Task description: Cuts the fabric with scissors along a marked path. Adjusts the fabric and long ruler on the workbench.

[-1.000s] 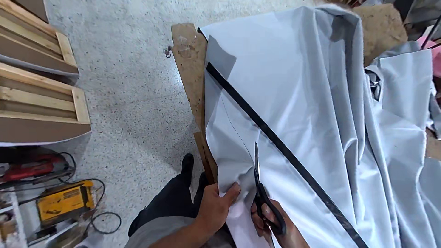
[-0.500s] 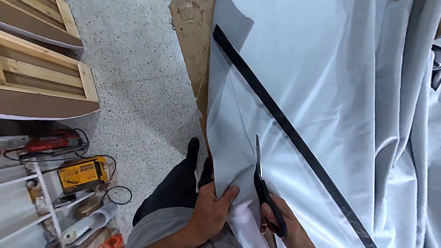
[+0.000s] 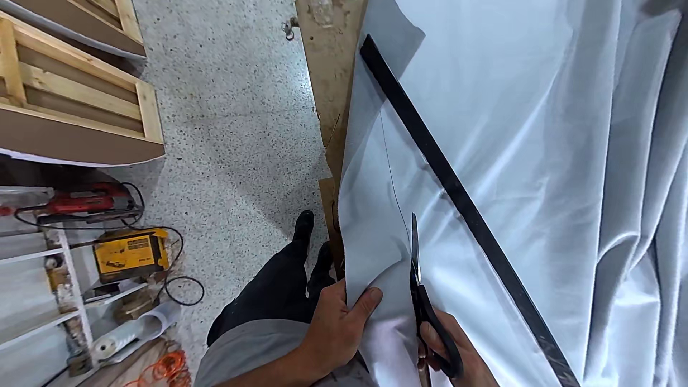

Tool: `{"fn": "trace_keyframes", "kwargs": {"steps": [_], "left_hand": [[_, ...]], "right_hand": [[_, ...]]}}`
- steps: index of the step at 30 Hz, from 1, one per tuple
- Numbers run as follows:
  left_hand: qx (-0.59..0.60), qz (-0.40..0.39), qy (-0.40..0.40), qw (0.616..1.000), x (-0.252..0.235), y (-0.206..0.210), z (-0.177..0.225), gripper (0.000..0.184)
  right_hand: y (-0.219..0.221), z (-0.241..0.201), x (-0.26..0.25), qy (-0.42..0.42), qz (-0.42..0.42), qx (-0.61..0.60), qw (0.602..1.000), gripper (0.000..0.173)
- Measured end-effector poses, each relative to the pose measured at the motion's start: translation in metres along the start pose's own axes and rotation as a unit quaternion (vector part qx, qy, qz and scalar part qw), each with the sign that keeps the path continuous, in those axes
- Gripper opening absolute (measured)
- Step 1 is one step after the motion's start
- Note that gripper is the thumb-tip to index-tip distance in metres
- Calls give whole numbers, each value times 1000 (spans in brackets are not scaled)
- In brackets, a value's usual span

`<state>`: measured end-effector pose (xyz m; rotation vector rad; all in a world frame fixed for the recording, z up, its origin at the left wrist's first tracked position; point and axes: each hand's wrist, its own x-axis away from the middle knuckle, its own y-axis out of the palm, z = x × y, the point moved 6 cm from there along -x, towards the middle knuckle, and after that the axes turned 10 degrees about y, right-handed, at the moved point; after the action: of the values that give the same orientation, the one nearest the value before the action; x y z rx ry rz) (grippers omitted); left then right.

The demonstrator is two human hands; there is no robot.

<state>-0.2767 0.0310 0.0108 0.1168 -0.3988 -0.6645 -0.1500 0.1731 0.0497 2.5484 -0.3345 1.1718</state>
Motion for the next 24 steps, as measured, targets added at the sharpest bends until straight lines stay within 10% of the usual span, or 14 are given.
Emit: {"fn": "trace_keyframes", "kwargs": {"steps": [24], "left_hand": [[-7,-7,1,1000,4,3,1,16]], "right_hand": [[3,1,5,25,22,-28,999,37]]}}
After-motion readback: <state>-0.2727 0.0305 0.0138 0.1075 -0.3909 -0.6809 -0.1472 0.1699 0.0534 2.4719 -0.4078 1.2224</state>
